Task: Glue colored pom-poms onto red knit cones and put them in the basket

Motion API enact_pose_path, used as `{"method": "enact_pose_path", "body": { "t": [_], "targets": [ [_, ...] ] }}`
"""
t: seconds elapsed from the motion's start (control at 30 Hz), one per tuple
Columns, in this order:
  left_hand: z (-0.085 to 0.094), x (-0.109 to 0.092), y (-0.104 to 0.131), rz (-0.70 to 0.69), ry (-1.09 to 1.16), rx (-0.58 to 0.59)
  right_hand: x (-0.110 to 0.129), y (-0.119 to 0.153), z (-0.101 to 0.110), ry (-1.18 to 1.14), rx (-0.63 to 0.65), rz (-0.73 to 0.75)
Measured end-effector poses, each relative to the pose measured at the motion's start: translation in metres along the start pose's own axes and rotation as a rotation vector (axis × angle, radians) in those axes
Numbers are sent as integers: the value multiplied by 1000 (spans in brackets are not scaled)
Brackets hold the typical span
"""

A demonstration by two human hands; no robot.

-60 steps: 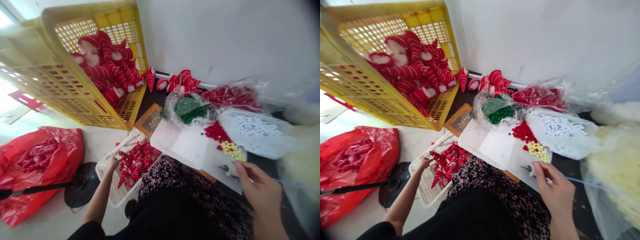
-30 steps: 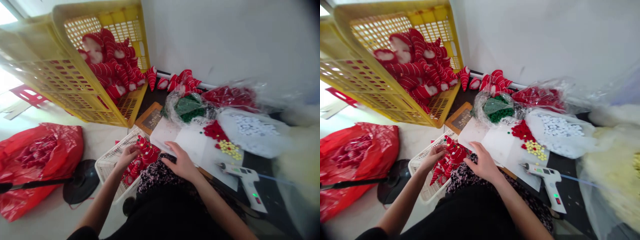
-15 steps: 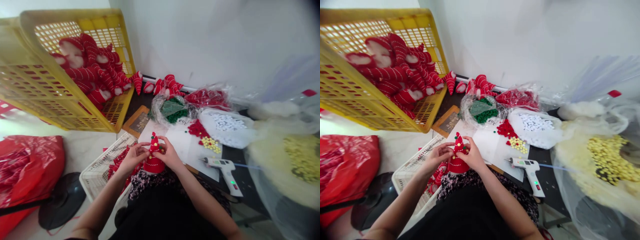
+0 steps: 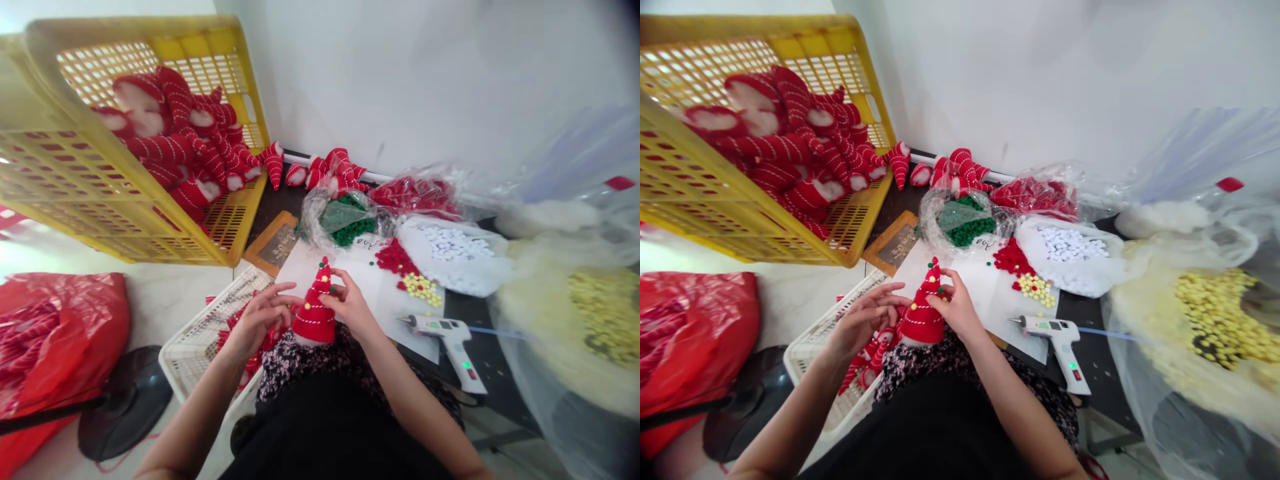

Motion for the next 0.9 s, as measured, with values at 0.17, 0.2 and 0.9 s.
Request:
{"method": "enact_pose_path", "body": {
  "t": [0.17, 0.2, 0.9],
  "targets": [
    [25, -19, 6, -319, -221, -467, 9, 1, 6, -106, -11, -20],
    [24, -22, 8, -376, -274, -502, 10, 1, 6, -119, -7, -27],
    [-34, 36, -27, -52, -11, -123, 19, 12, 2, -321, 150, -76]
  ]
}}
Point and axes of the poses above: each hand's wrist, its own y-axis away from the middle knuckle, its own z-axis out of the back of the hand, x = y × z, the point moved 8 cm from there along -y, towards the middle knuckle, and after that the axes turned 2 degrees about z, right-handed, at the moved point
